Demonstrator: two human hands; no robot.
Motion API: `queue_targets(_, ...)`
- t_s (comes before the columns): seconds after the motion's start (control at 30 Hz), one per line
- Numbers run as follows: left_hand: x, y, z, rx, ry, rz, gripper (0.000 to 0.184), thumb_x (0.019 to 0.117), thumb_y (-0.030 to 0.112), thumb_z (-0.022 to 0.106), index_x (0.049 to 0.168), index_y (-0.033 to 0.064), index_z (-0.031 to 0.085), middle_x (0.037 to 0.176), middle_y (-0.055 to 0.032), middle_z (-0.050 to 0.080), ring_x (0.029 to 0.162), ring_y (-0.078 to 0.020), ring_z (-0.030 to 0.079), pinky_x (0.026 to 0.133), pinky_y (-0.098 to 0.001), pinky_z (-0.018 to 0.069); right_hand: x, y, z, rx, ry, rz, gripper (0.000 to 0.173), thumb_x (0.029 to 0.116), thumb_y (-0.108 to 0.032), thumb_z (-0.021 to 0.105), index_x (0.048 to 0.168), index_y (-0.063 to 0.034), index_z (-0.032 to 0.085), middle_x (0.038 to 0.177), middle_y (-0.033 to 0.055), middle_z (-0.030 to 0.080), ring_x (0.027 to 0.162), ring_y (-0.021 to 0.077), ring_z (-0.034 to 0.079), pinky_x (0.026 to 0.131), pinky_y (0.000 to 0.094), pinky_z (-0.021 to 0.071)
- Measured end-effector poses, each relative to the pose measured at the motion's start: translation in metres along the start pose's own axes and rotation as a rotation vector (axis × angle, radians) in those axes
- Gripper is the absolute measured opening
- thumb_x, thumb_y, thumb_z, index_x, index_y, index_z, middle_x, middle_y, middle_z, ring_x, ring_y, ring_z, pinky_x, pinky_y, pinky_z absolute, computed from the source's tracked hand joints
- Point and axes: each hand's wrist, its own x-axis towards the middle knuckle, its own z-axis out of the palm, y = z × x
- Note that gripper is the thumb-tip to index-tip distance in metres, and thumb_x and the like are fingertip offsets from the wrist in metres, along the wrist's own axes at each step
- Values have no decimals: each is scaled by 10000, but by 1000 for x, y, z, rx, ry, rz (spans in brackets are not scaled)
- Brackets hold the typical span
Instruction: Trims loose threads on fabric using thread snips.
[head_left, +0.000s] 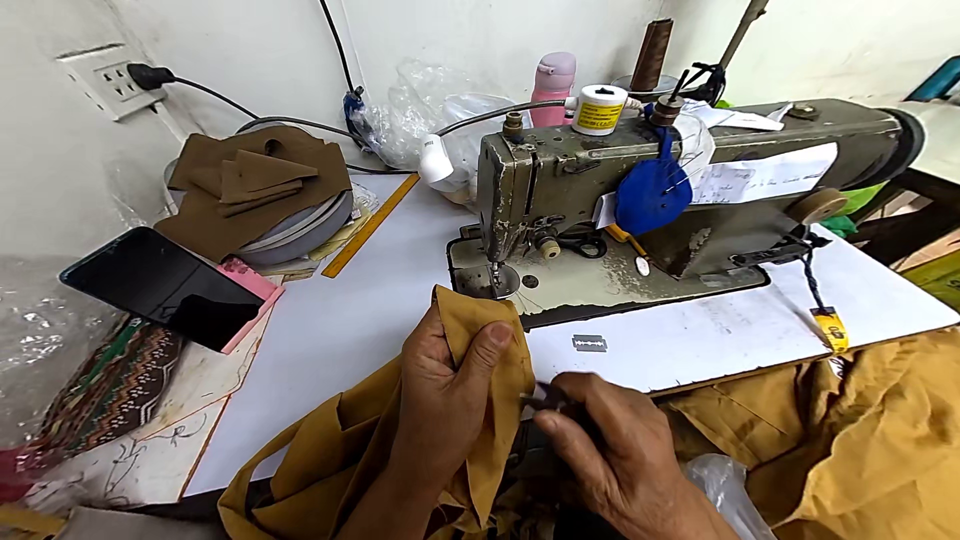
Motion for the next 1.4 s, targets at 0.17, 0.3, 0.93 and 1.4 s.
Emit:
queue_targets(0.17,2,4,-1,-34,-53,-55,182,969,120,688,1137,62,646,916,-81,715,790,-146,715,727,-277,623,10,9,-6,-25,-29,14,363,1079,-383,511,1013,-47,634,688,2,557,572,31,512,505,189,427)
queue_targets(0.3,3,5,-1,-35,-89,-44,171,965,121,697,1115,53,650,881,-90,710,757,-150,711,706,-282,624,15,9,-8,-43,-64,-9,371,1084,-384,496,1022,-51,648,685,3,563,571,44,516,502,205,422)
queue_targets(0.93,8,5,-4,94,-73,-29,146,966,119,689,1094,59,651,848,-62,708,727,-141,702,668,-266,617,1,-12,-13,22,-341,-132,376,1100,-358,458,902,-114,664,674,16,616,606,140,630,538,324,526)
queue_targets(1.4,10,7,-4,39,-130,-39,154,967,128,693,1098,61,651,875,-81,704,758,-150,704,700,-279,618,21,11,-18,-55,-120,-47,356,1088,-369,495,1028,-54,651,676,5,550,558,62,503,496,222,414)
